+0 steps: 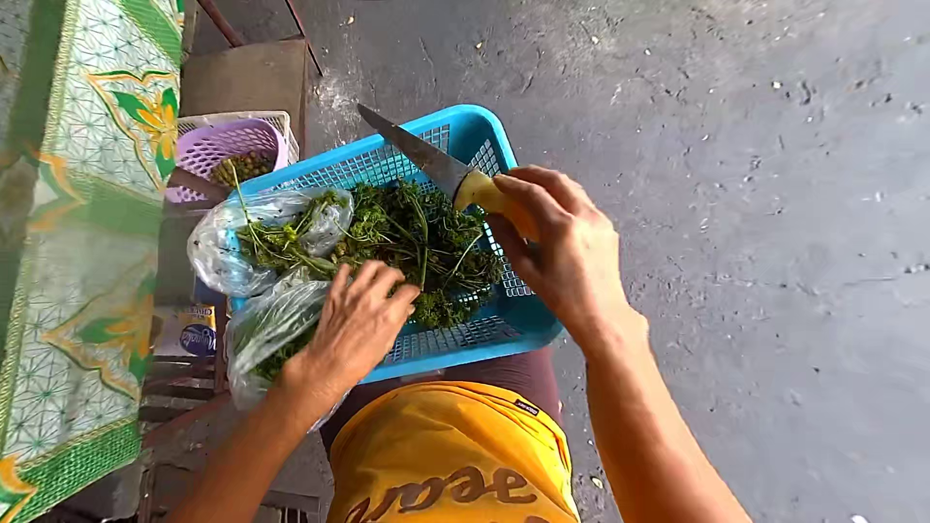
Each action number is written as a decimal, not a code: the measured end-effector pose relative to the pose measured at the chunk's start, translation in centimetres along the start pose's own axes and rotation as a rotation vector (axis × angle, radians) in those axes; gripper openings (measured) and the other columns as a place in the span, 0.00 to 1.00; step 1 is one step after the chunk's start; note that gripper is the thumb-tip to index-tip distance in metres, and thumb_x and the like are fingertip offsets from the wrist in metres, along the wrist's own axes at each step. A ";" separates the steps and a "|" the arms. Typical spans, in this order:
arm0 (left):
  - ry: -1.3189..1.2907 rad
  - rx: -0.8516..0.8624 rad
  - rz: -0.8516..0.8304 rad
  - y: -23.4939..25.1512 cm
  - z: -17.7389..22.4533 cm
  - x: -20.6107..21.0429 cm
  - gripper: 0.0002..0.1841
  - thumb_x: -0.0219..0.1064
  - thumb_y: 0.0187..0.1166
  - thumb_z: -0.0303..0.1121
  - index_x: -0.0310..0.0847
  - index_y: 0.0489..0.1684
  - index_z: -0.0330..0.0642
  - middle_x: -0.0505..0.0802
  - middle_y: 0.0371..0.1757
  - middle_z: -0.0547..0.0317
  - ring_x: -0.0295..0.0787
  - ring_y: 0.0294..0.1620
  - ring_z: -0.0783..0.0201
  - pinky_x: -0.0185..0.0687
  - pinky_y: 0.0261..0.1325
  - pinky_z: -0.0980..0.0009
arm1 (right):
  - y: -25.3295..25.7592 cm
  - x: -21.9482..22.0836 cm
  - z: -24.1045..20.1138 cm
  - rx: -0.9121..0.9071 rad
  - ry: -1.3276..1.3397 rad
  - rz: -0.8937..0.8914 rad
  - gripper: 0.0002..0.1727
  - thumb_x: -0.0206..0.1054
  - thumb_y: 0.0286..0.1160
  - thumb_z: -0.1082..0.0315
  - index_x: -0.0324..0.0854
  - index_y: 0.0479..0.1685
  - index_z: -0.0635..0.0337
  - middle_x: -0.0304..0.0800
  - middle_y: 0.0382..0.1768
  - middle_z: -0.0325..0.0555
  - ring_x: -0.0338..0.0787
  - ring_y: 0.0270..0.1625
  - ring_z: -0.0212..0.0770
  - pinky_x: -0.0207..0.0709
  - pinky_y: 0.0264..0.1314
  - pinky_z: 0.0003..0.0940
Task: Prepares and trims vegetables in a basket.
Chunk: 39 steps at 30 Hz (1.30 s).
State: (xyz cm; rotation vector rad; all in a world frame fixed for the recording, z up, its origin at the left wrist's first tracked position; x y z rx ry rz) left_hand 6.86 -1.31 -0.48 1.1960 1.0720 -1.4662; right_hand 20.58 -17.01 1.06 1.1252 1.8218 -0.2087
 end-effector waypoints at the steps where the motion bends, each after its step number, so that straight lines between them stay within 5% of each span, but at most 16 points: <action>1: -0.008 -0.025 -0.072 -0.8 -0.2 1.6 0.13 0.64 0.85 0.42 0.94 0.48 0.50 0.93 0.57 0.54 0.87 0.64 0.49 0.78 0.66 0.43 | 0.1 0.6 0.0 -0.009 -0.017 -0.017 0.22 0.62 0.84 0.62 0.80 0.75 0.57 0.82 0.73 0.56 0.85 0.70 0.61 0.79 0.64 0.63; 4: -0.031 -0.118 -0.183 -3.2 -1.7 3.2 0.19 0.59 0.88 0.45 0.93 0.40 0.42 0.94 0.54 0.51 0.91 0.59 0.48 0.77 0.69 0.43 | 0.1 1.0 0.2 -0.028 -0.060 -0.019 0.23 0.59 0.86 0.63 0.78 0.78 0.53 0.83 0.72 0.52 0.84 0.72 0.58 0.82 0.55 0.58; 7: -0.006 -0.145 -0.085 -3.0 -1.7 2.1 0.19 0.59 0.87 0.49 0.93 0.40 0.47 0.95 0.53 0.56 0.92 0.56 0.53 0.80 0.64 0.46 | 0.1 0.9 0.3 -0.024 -0.058 0.009 0.22 0.59 0.86 0.63 0.79 0.77 0.52 0.85 0.70 0.51 0.85 0.70 0.56 0.82 0.51 0.54; 9: 0.059 -0.107 0.034 -1.8 -0.3 1.7 0.13 0.65 0.83 0.48 0.93 0.49 0.55 0.94 0.49 0.59 0.91 0.51 0.53 0.77 0.60 0.44 | 0.0 1.0 0.2 -0.007 -0.067 0.015 0.22 0.59 0.87 0.62 0.79 0.77 0.50 0.85 0.70 0.51 0.84 0.71 0.56 0.81 0.51 0.54; 12: 0.149 -0.047 0.050 -0.1 1.2 2.6 0.17 0.72 0.77 0.49 0.89 0.64 0.65 0.92 0.40 0.56 0.88 0.40 0.51 0.72 0.56 0.41 | -0.1 1.2 -0.2 0.011 -0.079 0.023 0.22 0.60 0.86 0.63 0.79 0.77 0.50 0.85 0.70 0.50 0.83 0.73 0.56 0.81 0.51 0.52; 16: 0.140 0.002 0.061 0.9 0.4 3.6 0.09 0.70 0.78 0.46 0.95 0.47 0.61 0.91 0.36 0.58 0.86 0.35 0.53 0.71 0.49 0.46 | -0.4 1.5 -0.7 0.010 -0.095 0.014 0.23 0.60 0.85 0.63 0.77 0.79 0.50 0.85 0.71 0.49 0.80 0.76 0.56 0.81 0.51 0.52; 19: -0.147 -0.077 0.143 0.5 -0.6 1.3 0.10 0.68 0.78 0.42 0.96 0.44 0.54 0.95 0.41 0.64 0.89 0.38 0.63 0.77 0.46 0.54 | -0.5 1.4 -0.7 -0.002 -0.094 0.019 0.23 0.60 0.85 0.64 0.77 0.79 0.50 0.85 0.70 0.49 0.79 0.76 0.57 0.81 0.52 0.52; 22: -0.590 -0.245 0.233 -0.6 -2.9 -1.9 0.08 0.70 0.76 0.36 0.91 0.46 0.47 0.92 0.47 0.67 0.88 0.38 0.74 0.87 0.39 0.73 | -0.4 1.3 -0.8 -0.008 -0.083 0.035 0.23 0.58 0.87 0.64 0.78 0.79 0.51 0.86 0.69 0.49 0.80 0.75 0.57 0.81 0.51 0.52; 27: -1.500 -0.483 0.331 -2.2 -5.0 -2.9 0.10 0.62 0.79 0.26 0.87 0.50 0.45 0.94 0.38 0.55 0.91 0.30 0.67 0.91 0.34 0.73 | 0.3 1.1 -1.0 0.002 -0.081 0.008 0.22 0.60 0.85 0.65 0.78 0.77 0.52 0.87 0.65 0.53 0.82 0.72 0.61 0.81 0.48 0.55; 32: -1.866 -0.597 0.384 -2.7 -3.7 -1.2 0.12 0.57 0.84 0.30 0.88 0.51 0.50 0.95 0.41 0.51 0.92 0.29 0.66 0.90 0.31 0.74 | 1.5 0.5 -2.5 -0.012 -0.147 -0.001 0.18 0.63 0.83 0.63 0.83 0.68 0.57 0.83 0.68 0.58 0.79 0.70 0.68 0.72 0.52 0.66; 36: -1.865 -0.594 0.460 -2.6 -2.5 -1.4 0.15 0.51 0.83 0.22 0.85 0.52 0.43 0.95 0.39 0.49 0.93 0.28 0.65 0.91 0.29 0.72 | 1.6 -1.6 -4.3 -0.065 0.229 0.073 0.14 0.62 0.85 0.66 0.88 0.59 0.59 0.88 0.52 0.48 0.86 0.49 0.45 0.79 0.43 0.41; 39: -1.694 -0.559 0.488 -2.7 -2.3 -1.8 0.13 0.52 0.83 0.20 0.83 0.52 0.40 0.93 0.40 0.53 0.93 0.29 0.66 0.93 0.32 0.70 | 0.2 -0.8 -5.2 -0.012 0.652 -0.087 0.13 0.63 0.84 0.62 0.88 0.57 0.57 0.91 0.45 0.37 0.89 0.36 0.28 0.85 0.34 0.25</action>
Point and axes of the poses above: each hand's wrist, its own y-axis towards the middle knuckle, its own x-axis out of the palm, z = x × y, the point moved 7 cm from there along y, towards the middle knuckle
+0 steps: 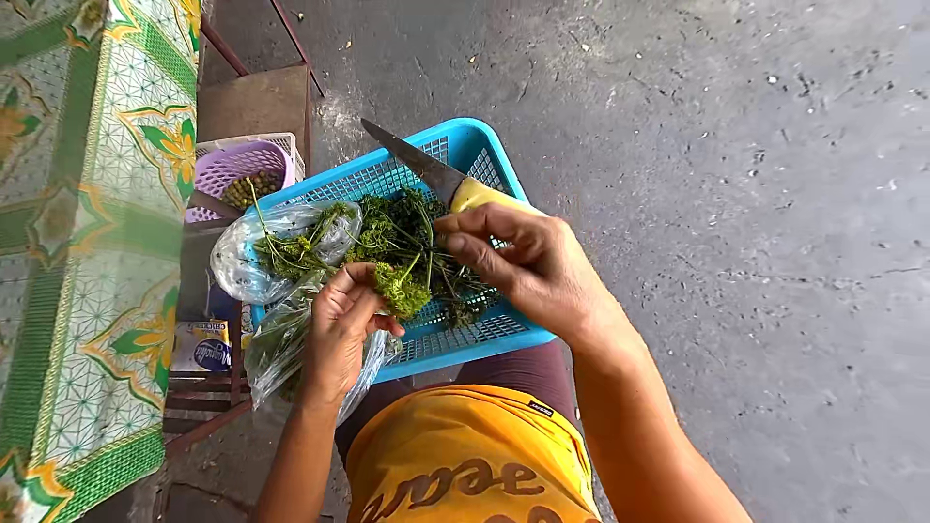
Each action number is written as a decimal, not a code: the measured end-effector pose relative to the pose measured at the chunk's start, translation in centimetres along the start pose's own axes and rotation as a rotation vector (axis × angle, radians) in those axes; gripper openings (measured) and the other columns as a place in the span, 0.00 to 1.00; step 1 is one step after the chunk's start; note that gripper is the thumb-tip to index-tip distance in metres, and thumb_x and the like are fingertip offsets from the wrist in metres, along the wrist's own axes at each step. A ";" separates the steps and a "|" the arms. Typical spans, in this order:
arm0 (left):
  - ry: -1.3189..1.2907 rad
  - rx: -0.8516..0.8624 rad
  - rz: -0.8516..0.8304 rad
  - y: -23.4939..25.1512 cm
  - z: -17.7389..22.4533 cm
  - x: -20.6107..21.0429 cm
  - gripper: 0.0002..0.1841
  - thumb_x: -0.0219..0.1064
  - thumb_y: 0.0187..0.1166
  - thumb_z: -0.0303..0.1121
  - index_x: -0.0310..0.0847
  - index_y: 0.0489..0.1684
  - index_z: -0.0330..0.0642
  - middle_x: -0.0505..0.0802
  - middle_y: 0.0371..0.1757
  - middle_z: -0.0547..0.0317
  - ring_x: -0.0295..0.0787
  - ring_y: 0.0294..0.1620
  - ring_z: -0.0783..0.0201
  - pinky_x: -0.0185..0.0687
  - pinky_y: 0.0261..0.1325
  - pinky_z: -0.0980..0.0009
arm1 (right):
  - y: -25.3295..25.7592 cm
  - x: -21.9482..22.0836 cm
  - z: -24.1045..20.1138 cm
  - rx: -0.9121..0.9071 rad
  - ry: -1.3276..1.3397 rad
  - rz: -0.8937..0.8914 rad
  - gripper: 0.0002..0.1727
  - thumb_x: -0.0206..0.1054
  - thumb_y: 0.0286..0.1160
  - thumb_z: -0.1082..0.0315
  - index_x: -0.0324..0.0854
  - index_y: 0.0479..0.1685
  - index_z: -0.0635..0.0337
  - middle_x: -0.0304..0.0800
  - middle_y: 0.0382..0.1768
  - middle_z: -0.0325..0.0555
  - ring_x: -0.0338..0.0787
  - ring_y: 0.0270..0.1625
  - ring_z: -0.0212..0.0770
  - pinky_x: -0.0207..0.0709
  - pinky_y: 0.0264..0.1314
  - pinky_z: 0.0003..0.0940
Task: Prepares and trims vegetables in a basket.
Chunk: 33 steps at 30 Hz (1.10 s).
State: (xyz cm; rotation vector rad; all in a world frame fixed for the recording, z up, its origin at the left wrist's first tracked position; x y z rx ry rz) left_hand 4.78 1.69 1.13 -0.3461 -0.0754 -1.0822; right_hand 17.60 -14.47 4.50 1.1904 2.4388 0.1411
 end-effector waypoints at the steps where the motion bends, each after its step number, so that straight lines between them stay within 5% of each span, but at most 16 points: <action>1: 0.044 0.019 -0.003 0.0 0.0 0.1 0.13 0.53 0.82 0.19 0.83 0.52 0.40 0.93 0.40 0.53 0.93 0.30 0.66 0.93 0.33 0.70 | -0.7 0.8 0.2 0.047 0.122 -0.041 0.15 0.65 0.82 0.61 0.87 0.60 0.56 0.93 0.43 0.35 0.90 0.35 0.29 0.87 0.31 0.25; 3: 0.098 0.029 -0.028 -0.1 -0.3 0.3 0.12 0.55 0.81 0.18 0.82 0.51 0.39 0.92 0.41 0.53 0.93 0.31 0.65 0.93 0.34 0.69 | -1.9 2.4 0.9 0.139 0.315 -0.068 0.18 0.69 0.79 0.60 0.86 0.64 0.55 0.94 0.39 0.35 0.90 0.30 0.32 0.85 0.25 0.26; 5: 0.169 0.041 -0.045 -0.2 -0.5 0.7 0.13 0.55 0.80 0.19 0.82 0.54 0.40 0.92 0.43 0.54 0.93 0.34 0.65 0.93 0.37 0.68 | -2.6 3.4 1.5 0.189 0.421 -0.026 0.11 0.71 0.78 0.64 0.88 0.54 0.55 0.92 0.33 0.38 0.86 0.26 0.32 0.80 0.22 0.24; 9: 0.461 0.302 -0.101 -0.5 1.4 1.6 0.26 0.49 0.82 0.33 0.70 0.82 0.50 0.82 0.79 0.61 0.79 0.76 0.59 0.80 0.70 0.58 | -2.6 3.2 1.6 0.185 0.336 0.003 0.05 0.70 0.78 0.65 0.89 0.44 0.53 0.91 0.30 0.35 0.87 0.26 0.30 0.80 0.24 0.22; 11: 0.723 0.478 -0.142 -0.9 2.5 2.8 0.26 0.55 0.88 0.43 0.71 0.83 0.43 0.80 0.81 0.58 0.74 0.82 0.58 0.75 0.79 0.55 | -2.3 2.8 1.2 0.173 0.306 0.005 0.05 0.70 0.78 0.66 0.90 0.43 0.54 0.90 0.28 0.34 0.86 0.24 0.29 0.79 0.22 0.21; 14: 0.942 0.566 -0.080 -0.9 1.9 4.0 0.24 0.72 0.79 0.40 0.82 0.73 0.40 0.92 0.64 0.60 0.87 0.66 0.67 0.81 0.71 0.61 | -1.6 2.5 0.3 0.140 0.264 0.002 0.04 0.70 0.77 0.66 0.90 0.42 0.55 0.91 0.28 0.34 0.86 0.24 0.28 0.78 0.21 0.20; 17: 0.743 0.363 -0.014 -0.3 0.4 3.2 0.09 0.66 0.85 0.34 0.90 0.53 0.44 0.94 0.46 0.65 0.91 0.45 0.73 0.88 0.48 0.72 | -0.3 1.3 -0.1 0.033 -0.083 0.034 0.16 0.65 0.83 0.51 0.88 0.50 0.52 0.89 0.35 0.34 0.86 0.32 0.30 0.79 0.30 0.27; 20: 0.145 -0.057 -0.064 -0.1 -1.8 2.3 0.19 0.49 0.94 0.35 0.87 0.61 0.38 0.93 0.55 0.50 0.95 0.48 0.58 0.94 0.51 0.58 | 3.0 -0.5 2.0 0.022 -0.551 0.151 0.24 0.59 0.88 0.47 0.88 0.55 0.60 0.88 0.47 0.55 0.85 0.53 0.58 0.76 0.43 0.53; 22: -0.168 -0.242 -0.035 -0.3 -2.8 2.1 0.23 0.43 0.96 0.39 0.86 0.61 0.38 0.94 0.52 0.47 0.96 0.42 0.55 0.96 0.44 0.57 | 5.6 -0.7 4.4 0.093 -0.762 0.121 0.23 0.58 0.88 0.50 0.87 0.53 0.62 0.89 0.51 0.59 0.85 0.63 0.65 0.78 0.46 0.58; 25: -0.410 -0.379 -0.039 -0.7 -3.4 2.0 0.25 0.38 0.96 0.42 0.84 0.65 0.44 0.94 0.49 0.49 0.96 0.43 0.56 0.95 0.42 0.60 | 8.0 0.5 6.6 0.207 -0.837 -0.048 0.22 0.57 0.89 0.54 0.84 0.62 0.64 0.89 0.52 0.64 0.84 0.63 0.69 0.77 0.48 0.64; 29: -0.552 -0.443 -0.054 -1.0 -3.8 2.4 0.27 0.35 0.95 0.44 0.84 0.65 0.48 0.94 0.48 0.53 0.95 0.44 0.58 0.94 0.43 0.61 | 9.4 1.2 7.0 0.347 -0.708 -0.204 0.22 0.55 0.90 0.61 0.76 0.80 0.48 0.89 0.58 0.64 0.88 0.60 0.70 0.75 0.52 0.72; 33: -0.520 -0.420 -0.058 -0.9 -3.8 2.5 0.24 0.39 0.95 0.41 0.85 0.64 0.46 0.94 0.53 0.52 0.95 0.47 0.57 0.95 0.44 0.59 | 8.2 1.5 7.3 0.308 -0.479 -0.214 0.25 0.53 0.90 0.67 0.74 0.84 0.45 0.89 0.62 0.61 0.88 0.63 0.66 0.76 0.61 0.69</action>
Point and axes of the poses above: each hand's wrist, its own y-axis towards the middle knuckle, its own x-axis out of the palm, z = x × y, the point moved 7 cm from there along y, towards the middle knuckle
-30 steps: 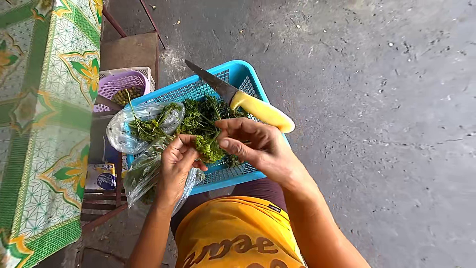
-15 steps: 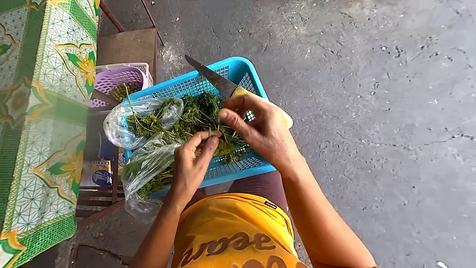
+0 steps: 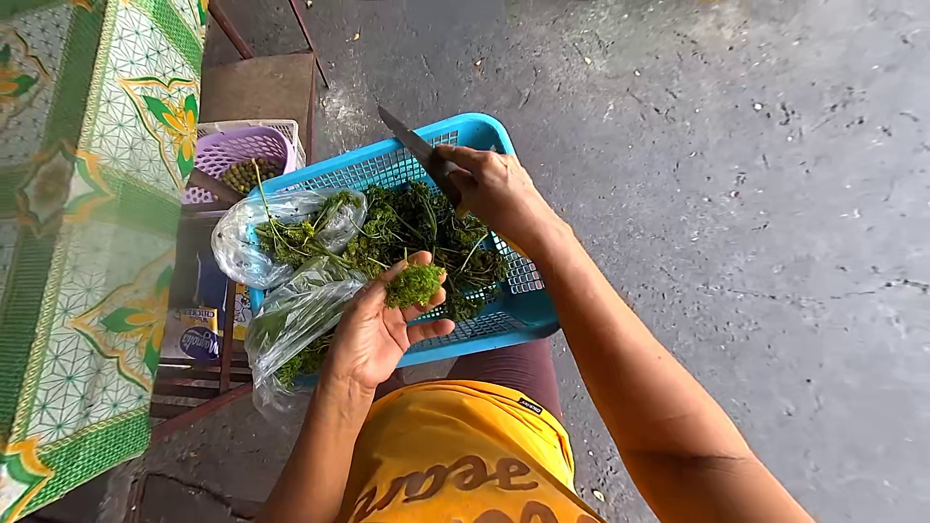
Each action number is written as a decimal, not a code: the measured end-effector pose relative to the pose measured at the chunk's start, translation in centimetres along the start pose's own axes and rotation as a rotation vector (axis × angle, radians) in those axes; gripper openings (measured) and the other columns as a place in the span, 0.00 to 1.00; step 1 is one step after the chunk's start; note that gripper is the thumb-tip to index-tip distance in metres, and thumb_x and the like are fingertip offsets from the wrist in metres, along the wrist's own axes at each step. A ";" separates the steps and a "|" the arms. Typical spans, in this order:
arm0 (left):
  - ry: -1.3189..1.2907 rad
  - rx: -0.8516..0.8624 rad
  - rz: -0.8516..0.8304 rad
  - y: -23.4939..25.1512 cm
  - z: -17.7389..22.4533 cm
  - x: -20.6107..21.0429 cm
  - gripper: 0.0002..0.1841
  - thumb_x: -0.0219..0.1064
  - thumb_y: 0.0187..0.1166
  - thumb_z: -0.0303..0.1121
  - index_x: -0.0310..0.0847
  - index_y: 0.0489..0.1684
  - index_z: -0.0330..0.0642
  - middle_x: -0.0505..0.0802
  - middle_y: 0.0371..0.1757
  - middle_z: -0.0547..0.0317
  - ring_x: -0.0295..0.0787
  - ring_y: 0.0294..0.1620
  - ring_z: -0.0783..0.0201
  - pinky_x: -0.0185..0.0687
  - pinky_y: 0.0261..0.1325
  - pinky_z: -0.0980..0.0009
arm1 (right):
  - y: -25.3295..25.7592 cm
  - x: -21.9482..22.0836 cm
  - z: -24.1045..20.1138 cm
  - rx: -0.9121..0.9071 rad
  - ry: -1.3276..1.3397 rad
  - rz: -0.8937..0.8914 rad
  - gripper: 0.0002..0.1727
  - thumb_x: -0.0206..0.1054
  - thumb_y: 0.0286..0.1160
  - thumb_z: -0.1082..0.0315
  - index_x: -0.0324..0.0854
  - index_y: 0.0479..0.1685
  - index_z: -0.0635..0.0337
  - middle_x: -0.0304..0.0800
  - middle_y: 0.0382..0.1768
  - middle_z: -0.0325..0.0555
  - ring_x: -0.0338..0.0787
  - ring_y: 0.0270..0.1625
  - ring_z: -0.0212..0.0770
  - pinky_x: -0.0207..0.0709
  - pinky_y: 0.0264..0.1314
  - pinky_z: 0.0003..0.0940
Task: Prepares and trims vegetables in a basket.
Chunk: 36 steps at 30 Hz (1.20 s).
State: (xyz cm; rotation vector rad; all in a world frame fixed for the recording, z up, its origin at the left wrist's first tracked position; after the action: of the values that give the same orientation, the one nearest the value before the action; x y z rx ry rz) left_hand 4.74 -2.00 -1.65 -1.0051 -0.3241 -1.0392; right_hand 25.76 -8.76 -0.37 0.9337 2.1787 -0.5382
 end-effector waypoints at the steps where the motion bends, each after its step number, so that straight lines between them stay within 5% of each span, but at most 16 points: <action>1: 0.076 0.052 0.024 -0.1 0.3 0.1 0.22 0.43 0.95 0.38 0.87 0.63 0.43 0.94 0.55 0.51 0.96 0.49 0.57 0.95 0.44 0.58 | -1.0 -0.1 -0.2 -0.019 0.058 -0.005 0.25 0.52 0.92 0.65 0.73 0.86 0.45 0.90 0.60 0.59 0.90 0.59 0.62 0.77 0.60 0.66; 3: 0.326 0.216 0.049 -0.4 1.2 0.5 0.18 0.50 0.93 0.33 0.88 0.61 0.38 0.93 0.59 0.48 0.93 0.55 0.55 0.93 0.51 0.57 | -4.4 -0.5 -1.0 -0.085 0.186 0.019 0.26 0.53 0.93 0.55 0.72 0.87 0.43 0.92 0.48 0.50 0.89 0.38 0.46 0.82 0.41 0.48; 4: 0.498 0.328 0.047 -0.7 1.7 0.7 0.17 0.53 0.92 0.32 0.89 0.59 0.37 0.93 0.60 0.49 0.92 0.57 0.56 0.92 0.55 0.58 | -6.5 -0.6 -1.6 -0.118 0.259 0.048 0.27 0.54 0.92 0.52 0.71 0.87 0.42 0.88 0.39 0.48 0.82 0.26 0.41 0.77 0.26 0.40; 5: 0.685 0.449 0.044 -1.0 2.2 1.0 0.15 0.56 0.91 0.33 0.90 0.58 0.39 0.94 0.60 0.53 0.91 0.58 0.59 0.90 0.59 0.61 | -8.1 -0.7 -2.2 -0.136 0.314 0.039 0.28 0.55 0.91 0.52 0.70 0.89 0.42 0.86 0.37 0.47 0.77 0.23 0.38 0.72 0.22 0.36; 8: 1.175 0.768 0.086 -2.3 3.1 2.0 0.13 0.60 0.89 0.37 0.91 0.56 0.45 0.93 0.55 0.65 0.89 0.55 0.72 0.87 0.58 0.71 | -10.7 -0.2 -2.4 -0.134 0.419 0.018 0.31 0.60 0.86 0.50 0.70 0.88 0.44 0.84 0.37 0.39 0.76 0.23 0.28 0.70 0.21 0.23; 11: 1.385 0.888 0.111 -3.0 3.1 2.8 0.12 0.61 0.88 0.37 0.91 0.52 0.44 0.93 0.51 0.66 0.88 0.53 0.73 0.85 0.58 0.68 | -12.2 1.1 -2.3 -0.157 0.486 0.020 0.34 0.65 0.82 0.47 0.72 0.87 0.45 0.83 0.37 0.35 0.77 0.27 0.25 0.71 0.25 0.19; 14: 1.511 0.937 0.134 -3.3 2.8 3.2 0.13 0.62 0.88 0.39 0.92 0.52 0.46 0.94 0.51 0.67 0.88 0.54 0.71 0.79 0.62 0.58 | -12.7 2.1 -2.6 -0.178 0.516 0.020 0.34 0.66 0.81 0.46 0.72 0.86 0.47 0.82 0.38 0.35 0.77 0.29 0.24 0.71 0.26 0.18; 22: 1.647 0.969 0.185 -3.8 2.3 2.8 0.13 0.61 0.87 0.39 0.93 0.49 0.47 0.94 0.53 0.65 0.88 0.58 0.67 0.73 0.67 0.51 | -12.8 3.4 -3.2 -0.203 0.554 0.008 0.30 0.60 0.86 0.51 0.73 0.86 0.47 0.77 0.34 0.34 0.74 0.24 0.24 0.69 0.23 0.18; 27: 1.726 1.038 0.233 -3.4 2.1 3.2 0.13 0.61 0.87 0.40 0.93 0.47 0.48 0.94 0.49 0.64 0.89 0.54 0.65 0.70 0.66 0.46 | -13.1 3.8 -3.1 -0.144 0.634 0.004 0.26 0.57 0.87 0.56 0.76 0.84 0.46 0.87 0.39 0.35 0.79 0.26 0.25 0.74 0.27 0.21; 32: 1.927 1.070 0.328 -2.0 2.2 3.4 0.11 0.61 0.85 0.37 0.93 0.46 0.51 0.93 0.52 0.62 0.88 0.56 0.59 0.63 0.73 0.37 | -14.2 1.7 -3.4 -0.146 0.872 -0.104 0.26 0.57 0.87 0.60 0.76 0.84 0.47 0.87 0.33 0.38 0.79 0.22 0.28 0.75 0.23 0.20; 36: 1.906 0.902 0.325 -1.2 3.3 1.8 0.14 0.60 0.88 0.40 0.93 0.53 0.49 0.94 0.47 0.60 0.90 0.47 0.59 0.79 0.53 0.51 | -14.0 -2.2 -3.0 -0.255 0.484 0.062 0.29 0.64 0.84 0.52 0.74 0.84 0.46 0.87 0.42 0.31 0.80 0.28 0.23 0.76 0.25 0.18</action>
State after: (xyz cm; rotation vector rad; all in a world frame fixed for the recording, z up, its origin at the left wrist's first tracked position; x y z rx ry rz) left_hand 5.40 -0.46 1.95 0.8957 0.8714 -0.9643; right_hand 15.05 -17.12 4.68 1.0652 2.5548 0.0074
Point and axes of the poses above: each hand's wrist, its own y-axis towards the middle knuckle, its own x-axis out of the palm, z = x × y, the point moved 7 cm from there along y, towards the middle knuckle
